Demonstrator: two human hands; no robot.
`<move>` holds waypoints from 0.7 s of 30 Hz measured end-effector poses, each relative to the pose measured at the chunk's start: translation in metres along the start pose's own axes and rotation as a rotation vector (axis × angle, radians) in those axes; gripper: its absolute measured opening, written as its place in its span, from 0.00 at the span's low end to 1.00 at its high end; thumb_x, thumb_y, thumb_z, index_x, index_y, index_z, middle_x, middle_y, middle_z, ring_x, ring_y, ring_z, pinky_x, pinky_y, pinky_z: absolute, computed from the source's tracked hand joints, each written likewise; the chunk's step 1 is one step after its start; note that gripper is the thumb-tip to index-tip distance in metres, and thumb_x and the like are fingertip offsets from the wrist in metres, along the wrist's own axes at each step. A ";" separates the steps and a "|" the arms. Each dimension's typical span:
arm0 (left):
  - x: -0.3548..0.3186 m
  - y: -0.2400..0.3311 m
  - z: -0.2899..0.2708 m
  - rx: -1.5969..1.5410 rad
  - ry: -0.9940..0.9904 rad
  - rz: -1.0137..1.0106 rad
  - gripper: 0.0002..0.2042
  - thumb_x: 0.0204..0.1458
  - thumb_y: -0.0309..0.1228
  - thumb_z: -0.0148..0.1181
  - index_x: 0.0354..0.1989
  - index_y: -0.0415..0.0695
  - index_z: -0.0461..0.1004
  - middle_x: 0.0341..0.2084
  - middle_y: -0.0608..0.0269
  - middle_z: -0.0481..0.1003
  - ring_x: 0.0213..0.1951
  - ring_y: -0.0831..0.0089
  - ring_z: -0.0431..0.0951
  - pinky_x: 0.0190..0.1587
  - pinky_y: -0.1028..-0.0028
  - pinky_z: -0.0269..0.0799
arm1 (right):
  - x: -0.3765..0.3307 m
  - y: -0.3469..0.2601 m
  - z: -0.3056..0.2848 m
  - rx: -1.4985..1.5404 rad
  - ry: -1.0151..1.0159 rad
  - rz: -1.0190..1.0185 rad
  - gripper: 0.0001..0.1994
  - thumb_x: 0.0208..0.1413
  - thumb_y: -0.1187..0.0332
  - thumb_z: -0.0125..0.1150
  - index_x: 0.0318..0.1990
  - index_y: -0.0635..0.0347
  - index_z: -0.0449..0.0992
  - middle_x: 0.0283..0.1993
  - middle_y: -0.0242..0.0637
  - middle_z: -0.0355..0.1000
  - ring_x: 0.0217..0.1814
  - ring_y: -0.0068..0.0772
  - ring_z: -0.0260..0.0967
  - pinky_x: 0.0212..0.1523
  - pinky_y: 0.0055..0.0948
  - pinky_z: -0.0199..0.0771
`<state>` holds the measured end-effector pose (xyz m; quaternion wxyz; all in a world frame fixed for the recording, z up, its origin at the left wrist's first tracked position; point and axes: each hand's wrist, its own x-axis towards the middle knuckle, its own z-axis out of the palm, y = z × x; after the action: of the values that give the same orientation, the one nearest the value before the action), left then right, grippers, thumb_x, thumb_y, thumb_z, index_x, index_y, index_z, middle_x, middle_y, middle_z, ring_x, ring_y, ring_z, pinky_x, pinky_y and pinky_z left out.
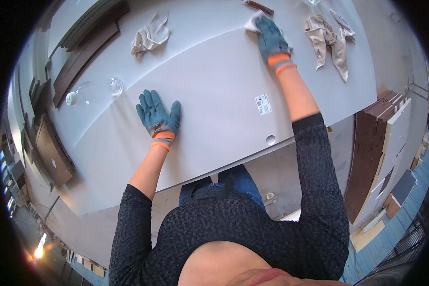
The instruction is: The person clears a cluttered table by moving items into a blue bag, then uses a yellow utility knife to scrape residue from the surface. They wipe the table with a cloth, pour water from a bottle onto the cloth, and continue wiping until the surface is clean.
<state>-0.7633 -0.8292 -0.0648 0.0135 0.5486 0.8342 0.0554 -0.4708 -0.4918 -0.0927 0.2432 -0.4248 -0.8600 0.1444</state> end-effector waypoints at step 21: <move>-0.002 0.001 0.007 0.059 -0.004 -0.014 0.44 0.63 0.62 0.47 0.76 0.37 0.56 0.78 0.46 0.51 0.79 0.52 0.46 0.79 0.54 0.32 | -0.358 -0.060 -0.120 -0.181 0.014 0.272 0.32 0.58 0.79 0.52 0.73 0.61 0.65 0.77 0.49 0.60 0.79 0.50 0.57 0.78 0.41 0.56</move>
<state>-0.7610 -0.8299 -0.0720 -0.0007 0.5429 0.8393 0.0298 -0.2591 -0.8096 -0.0701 0.1881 -0.5584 -0.8024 0.0952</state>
